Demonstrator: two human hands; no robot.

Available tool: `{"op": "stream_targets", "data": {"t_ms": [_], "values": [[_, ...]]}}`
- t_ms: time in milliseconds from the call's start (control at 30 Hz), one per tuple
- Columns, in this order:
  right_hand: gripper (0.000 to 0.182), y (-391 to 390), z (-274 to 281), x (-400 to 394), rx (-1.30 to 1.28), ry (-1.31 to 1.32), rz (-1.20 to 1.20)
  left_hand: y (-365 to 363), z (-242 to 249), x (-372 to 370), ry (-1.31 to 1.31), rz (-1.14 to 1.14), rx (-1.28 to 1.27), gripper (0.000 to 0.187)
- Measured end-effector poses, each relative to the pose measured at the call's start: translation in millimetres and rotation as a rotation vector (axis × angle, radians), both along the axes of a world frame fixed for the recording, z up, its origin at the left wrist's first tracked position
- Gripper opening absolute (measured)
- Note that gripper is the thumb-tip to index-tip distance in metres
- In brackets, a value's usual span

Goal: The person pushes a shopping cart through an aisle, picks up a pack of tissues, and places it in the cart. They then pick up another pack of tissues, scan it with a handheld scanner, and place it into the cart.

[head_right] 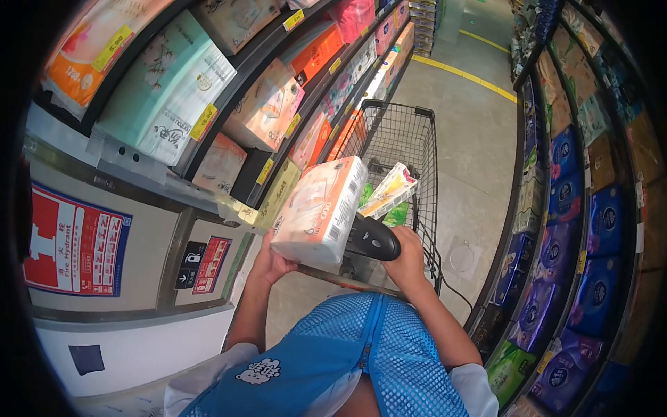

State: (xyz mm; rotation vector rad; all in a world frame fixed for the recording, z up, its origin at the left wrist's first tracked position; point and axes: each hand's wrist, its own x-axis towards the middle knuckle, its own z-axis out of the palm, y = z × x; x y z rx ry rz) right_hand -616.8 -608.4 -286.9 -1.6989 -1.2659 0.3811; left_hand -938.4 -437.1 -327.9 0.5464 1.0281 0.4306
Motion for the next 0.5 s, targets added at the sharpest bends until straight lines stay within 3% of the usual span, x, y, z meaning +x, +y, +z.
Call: {"op": "stream_targets", "data": {"t_ms": [133, 333, 500], "values": [[0.026, 14.7, 4.3, -4.4, 0.001, 0.079, -0.007, -0.1, 2.9, 1.1, 0.029, -0.008, -0.005, 0.079], [0.031, 29.3, -9.7, -8.5, -0.013, -0.057, -0.063, -1.1, -4.8, 2.2, -0.007, -0.024, 0.047, 0.077], [0.029, -11.6, 50.9, 24.7, 0.018, -0.240, -0.285, -8.1, -9.3, 4.1, 0.050, -0.022, 0.093, 0.075]]}}
